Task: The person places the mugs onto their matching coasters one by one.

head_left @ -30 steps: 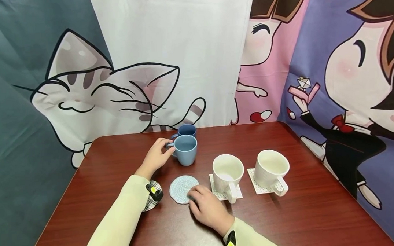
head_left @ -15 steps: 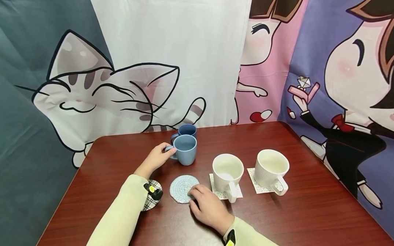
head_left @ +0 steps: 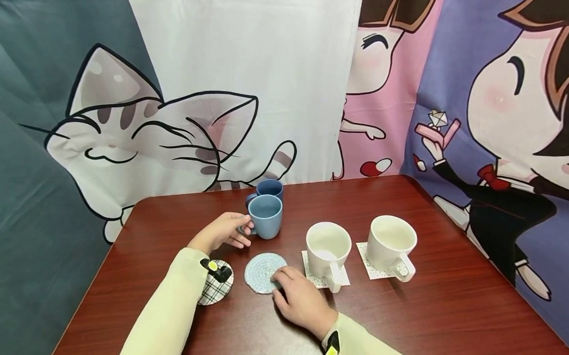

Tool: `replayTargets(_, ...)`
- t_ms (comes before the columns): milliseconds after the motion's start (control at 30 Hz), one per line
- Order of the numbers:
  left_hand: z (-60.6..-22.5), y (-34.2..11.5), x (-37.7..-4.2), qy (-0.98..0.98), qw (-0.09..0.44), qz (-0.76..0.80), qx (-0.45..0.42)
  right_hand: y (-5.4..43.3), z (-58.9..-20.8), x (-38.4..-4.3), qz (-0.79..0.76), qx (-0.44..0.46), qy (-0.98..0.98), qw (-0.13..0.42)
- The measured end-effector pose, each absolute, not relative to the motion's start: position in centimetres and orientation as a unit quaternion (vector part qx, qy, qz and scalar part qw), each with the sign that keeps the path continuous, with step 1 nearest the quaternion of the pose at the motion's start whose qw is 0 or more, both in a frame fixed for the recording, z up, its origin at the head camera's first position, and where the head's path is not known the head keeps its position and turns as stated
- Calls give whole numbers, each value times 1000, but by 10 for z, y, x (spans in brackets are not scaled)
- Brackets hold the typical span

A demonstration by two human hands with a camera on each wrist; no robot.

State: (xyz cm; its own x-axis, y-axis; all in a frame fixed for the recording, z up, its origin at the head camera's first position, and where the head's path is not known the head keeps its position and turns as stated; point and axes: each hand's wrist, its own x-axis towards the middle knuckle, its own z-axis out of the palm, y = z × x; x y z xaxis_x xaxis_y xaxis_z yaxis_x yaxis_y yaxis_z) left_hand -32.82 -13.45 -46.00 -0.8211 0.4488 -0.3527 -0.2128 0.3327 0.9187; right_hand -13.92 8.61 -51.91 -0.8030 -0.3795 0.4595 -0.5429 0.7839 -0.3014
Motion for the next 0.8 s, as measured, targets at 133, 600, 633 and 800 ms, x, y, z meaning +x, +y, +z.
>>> replayTargets(133,-457,-136,-330,742,313,589,61,86,-519,-140,213,249,-925,191)
replayTargets(600,-462,-148,-329,682,334,646,82,86,-520,-140,213,251,-926,186)
replayTargets(633,-462,-149,-328,677,333,651,84,86,-520,-140,212,253,-925,185)
replayTargets(800,-453,-154,-314,657,331,669,102,90,-520,-141,214,268,-920,191)
